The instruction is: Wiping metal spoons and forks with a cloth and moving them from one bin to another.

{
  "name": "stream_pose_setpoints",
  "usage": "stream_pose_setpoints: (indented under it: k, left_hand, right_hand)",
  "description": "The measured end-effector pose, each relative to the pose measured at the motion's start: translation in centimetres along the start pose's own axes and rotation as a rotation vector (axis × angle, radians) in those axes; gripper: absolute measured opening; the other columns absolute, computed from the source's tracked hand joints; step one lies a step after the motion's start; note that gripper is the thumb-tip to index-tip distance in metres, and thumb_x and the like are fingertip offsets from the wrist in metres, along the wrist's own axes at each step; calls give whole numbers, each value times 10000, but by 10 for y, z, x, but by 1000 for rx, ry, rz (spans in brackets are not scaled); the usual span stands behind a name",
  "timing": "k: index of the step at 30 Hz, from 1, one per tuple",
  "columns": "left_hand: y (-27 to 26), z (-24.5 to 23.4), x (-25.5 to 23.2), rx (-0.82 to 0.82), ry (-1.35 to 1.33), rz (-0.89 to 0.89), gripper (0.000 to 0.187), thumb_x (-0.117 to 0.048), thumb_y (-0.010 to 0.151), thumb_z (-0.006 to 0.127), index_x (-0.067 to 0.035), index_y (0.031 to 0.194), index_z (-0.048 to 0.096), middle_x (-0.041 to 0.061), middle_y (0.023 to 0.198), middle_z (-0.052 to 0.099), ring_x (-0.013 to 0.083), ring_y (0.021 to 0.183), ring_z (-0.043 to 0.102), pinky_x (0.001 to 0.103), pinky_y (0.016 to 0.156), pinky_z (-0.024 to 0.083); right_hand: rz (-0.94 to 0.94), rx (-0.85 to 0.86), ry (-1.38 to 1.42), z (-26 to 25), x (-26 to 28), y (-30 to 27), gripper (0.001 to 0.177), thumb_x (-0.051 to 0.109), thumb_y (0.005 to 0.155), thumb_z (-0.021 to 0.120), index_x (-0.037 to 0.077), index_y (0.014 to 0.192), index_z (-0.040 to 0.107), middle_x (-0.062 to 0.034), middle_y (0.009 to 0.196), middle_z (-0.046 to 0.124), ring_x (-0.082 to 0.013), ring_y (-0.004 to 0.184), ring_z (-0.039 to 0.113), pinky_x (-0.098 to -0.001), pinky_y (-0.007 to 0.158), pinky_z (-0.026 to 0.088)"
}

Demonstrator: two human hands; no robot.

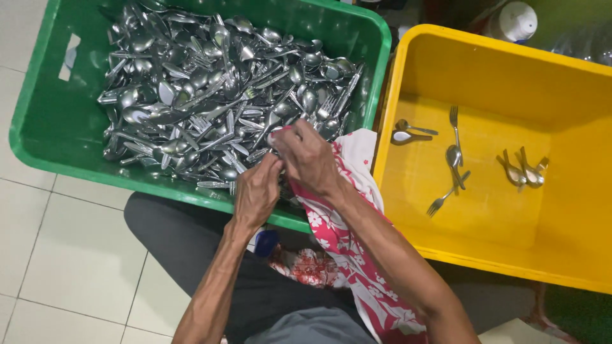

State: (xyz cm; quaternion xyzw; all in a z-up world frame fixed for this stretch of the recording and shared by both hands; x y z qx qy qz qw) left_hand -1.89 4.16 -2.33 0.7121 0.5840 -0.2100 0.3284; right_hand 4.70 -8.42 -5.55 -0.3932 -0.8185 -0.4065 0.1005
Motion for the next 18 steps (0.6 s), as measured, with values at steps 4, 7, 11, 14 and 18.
stream_pose_setpoints:
  k: [4,7,11,14,18]
  left_hand:
    - [-7,8,8,-9,-208,-48,215,-208,1069,507,-110,932,642,126,700,687,371,660,683,398,592,540]
    - [-6,10,18,31,-318,-123,229,-213,1065,513,-114,921,661,77,630,649,261,581,607,355,579,511]
    - [-4,17,47,107,-545,-220,261,-179,1079,510,-92,909,688,31,551,566,119,500,439,271,533,437]
    - [10,-11,47,189,-570,-295,207,-229,1028,610,-124,887,720,-34,537,551,57,566,459,225,576,425]
    - [25,-25,19,-58,-501,-375,280,-238,929,795,-43,1100,690,121,812,723,167,758,650,327,725,539]
  right_hand:
    - [382,-44,280,-16,-16,6,179,222,1047,550,88,1024,667,-117,824,555,-374,772,654,-441,704,530]
    - [681,-39,484,-32,-21,8,182,192,1015,560,64,1025,689,-119,798,604,-295,785,621,-427,746,498]
    - [1023,-22,821,-38,-18,-6,205,287,962,674,131,1057,768,-25,870,702,-137,863,612,-332,846,518]
    - [985,93,1152,-39,-25,-3,181,140,841,784,71,1007,759,-14,796,735,-90,743,702,-269,753,580]
    - [979,-23,1244,-38,-33,3,169,132,865,769,30,986,710,-61,748,720,-130,686,724,-277,676,596]
Point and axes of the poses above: each hand's wrist, its own y-axis towards the middle knuckle, its own z-axis out of the palm, x = y × z, the point moved 3 cm from there along y, towards the middle knuckle
